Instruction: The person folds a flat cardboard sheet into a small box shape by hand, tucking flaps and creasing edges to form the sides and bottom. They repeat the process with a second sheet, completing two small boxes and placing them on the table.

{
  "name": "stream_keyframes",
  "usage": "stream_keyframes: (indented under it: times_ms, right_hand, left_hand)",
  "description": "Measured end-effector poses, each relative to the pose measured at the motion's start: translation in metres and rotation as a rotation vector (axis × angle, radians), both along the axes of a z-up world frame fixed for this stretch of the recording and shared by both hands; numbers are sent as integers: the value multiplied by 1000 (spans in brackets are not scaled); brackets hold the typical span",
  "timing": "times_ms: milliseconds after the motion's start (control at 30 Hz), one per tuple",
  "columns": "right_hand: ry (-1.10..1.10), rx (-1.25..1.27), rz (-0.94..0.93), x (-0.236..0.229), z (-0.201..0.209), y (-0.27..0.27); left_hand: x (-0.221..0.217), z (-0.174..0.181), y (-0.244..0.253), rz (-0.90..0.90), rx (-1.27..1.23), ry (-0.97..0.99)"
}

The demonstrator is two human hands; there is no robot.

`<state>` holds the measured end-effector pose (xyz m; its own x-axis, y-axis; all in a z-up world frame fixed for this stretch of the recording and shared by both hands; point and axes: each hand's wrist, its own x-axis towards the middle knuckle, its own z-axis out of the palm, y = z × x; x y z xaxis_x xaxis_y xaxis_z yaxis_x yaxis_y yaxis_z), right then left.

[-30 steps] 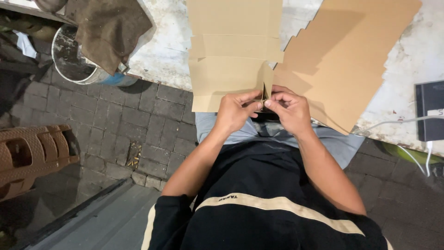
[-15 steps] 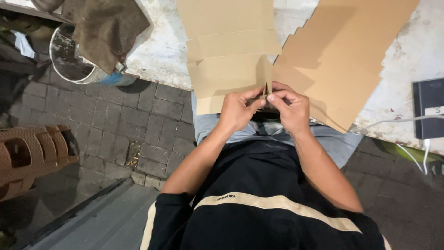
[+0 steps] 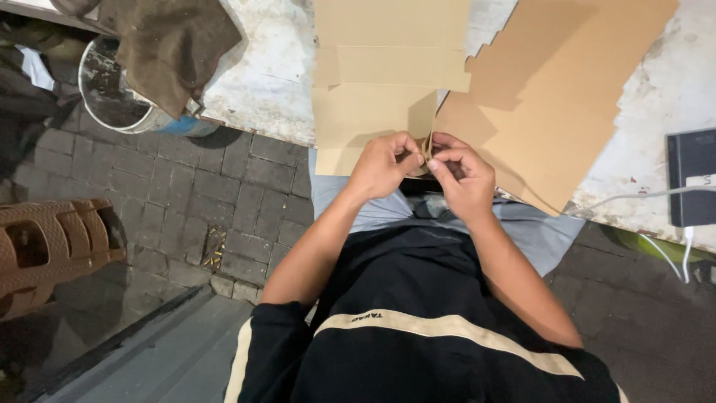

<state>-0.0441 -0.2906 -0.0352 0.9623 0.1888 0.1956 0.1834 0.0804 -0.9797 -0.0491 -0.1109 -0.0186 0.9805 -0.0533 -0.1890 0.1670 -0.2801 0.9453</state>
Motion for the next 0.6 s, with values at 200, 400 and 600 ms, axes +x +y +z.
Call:
stream_keyframes:
  times_ms: [200,400,600]
  right_hand:
    - [-140,-117,55,6,12,-3]
    - [-123,-76,35,6,10,-2]
    - [-10,21,72,9,2,-9]
  left_hand:
    - [16,-1,14,-176,-359,117]
    - [24,-14,10,-195,-432,87]
    - [19,-26,0,-194,-412,52]
